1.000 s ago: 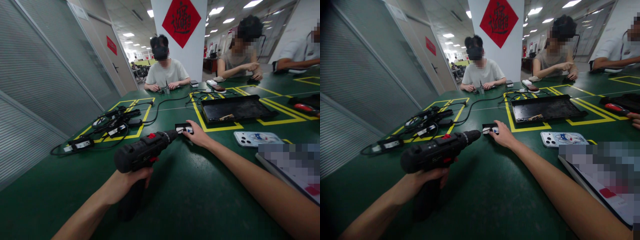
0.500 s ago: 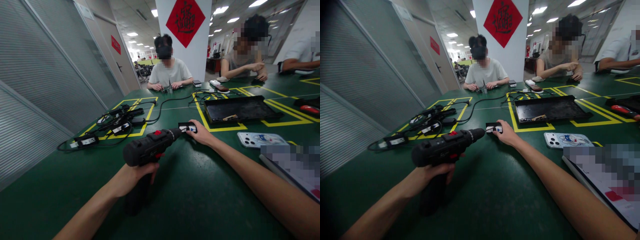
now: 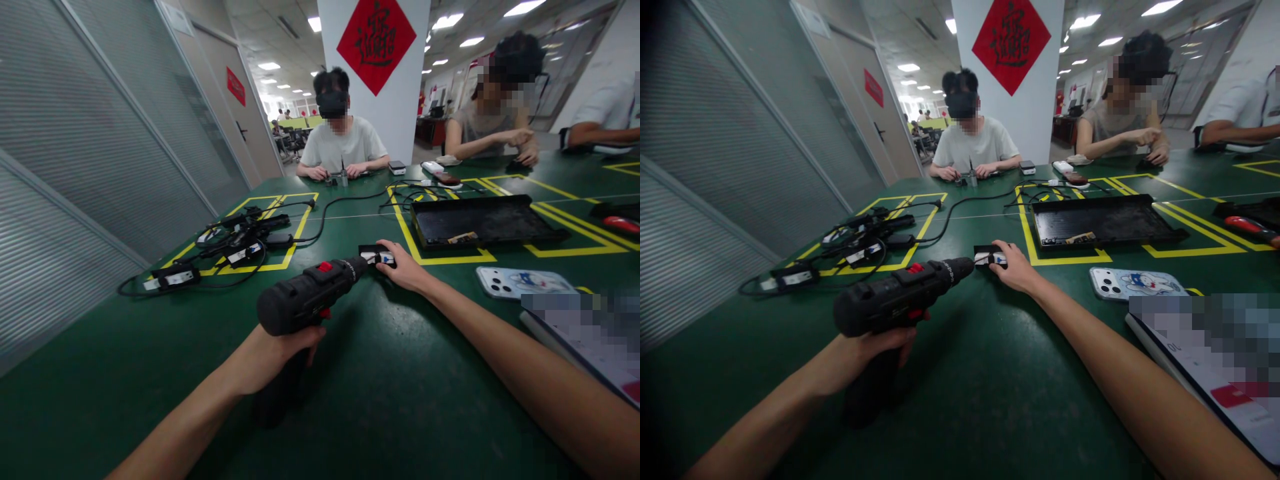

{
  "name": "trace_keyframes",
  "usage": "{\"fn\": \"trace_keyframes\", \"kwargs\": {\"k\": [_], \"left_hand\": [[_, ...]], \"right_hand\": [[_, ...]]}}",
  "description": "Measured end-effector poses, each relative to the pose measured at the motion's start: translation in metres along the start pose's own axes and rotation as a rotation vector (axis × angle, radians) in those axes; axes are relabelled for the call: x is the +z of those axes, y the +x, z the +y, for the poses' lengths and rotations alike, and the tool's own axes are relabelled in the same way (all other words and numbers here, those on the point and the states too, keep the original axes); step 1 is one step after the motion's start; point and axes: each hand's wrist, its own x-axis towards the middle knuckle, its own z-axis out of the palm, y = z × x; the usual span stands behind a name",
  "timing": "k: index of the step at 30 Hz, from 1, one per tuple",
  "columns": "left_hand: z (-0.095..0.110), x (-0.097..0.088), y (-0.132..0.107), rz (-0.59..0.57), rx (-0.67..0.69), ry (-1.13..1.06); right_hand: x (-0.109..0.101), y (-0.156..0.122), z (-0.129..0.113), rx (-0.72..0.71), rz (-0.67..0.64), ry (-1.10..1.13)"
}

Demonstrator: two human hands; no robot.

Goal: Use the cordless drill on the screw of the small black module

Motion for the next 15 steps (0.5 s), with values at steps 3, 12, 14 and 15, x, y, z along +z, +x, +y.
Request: {"fn": "trace_keyframes", "kwargs": {"k": [3, 12, 14, 15], "left_hand": [[0.001, -0.001, -0.001, -0.015, -0.018, -0.023], [-0.009, -0.006, 0.003, -0.025, -0.011, -0.037], [-0.009, -0.005, 0.003, -0.025, -0.017, -0.021], [-0.008, -0.004, 0.002, -0.022, -0.022, -0.005]], "right_hand": [[0.000, 0.000, 0.000, 0.006, -0.002, -0.003], [0.000, 0.000, -0.001, 0.015, 0.008, 0.004], [0.000, 0.000, -0.002, 0.014, 0.009, 0.000], [0.000, 0.000, -0.002, 0.015, 0.010, -0.002]]}}
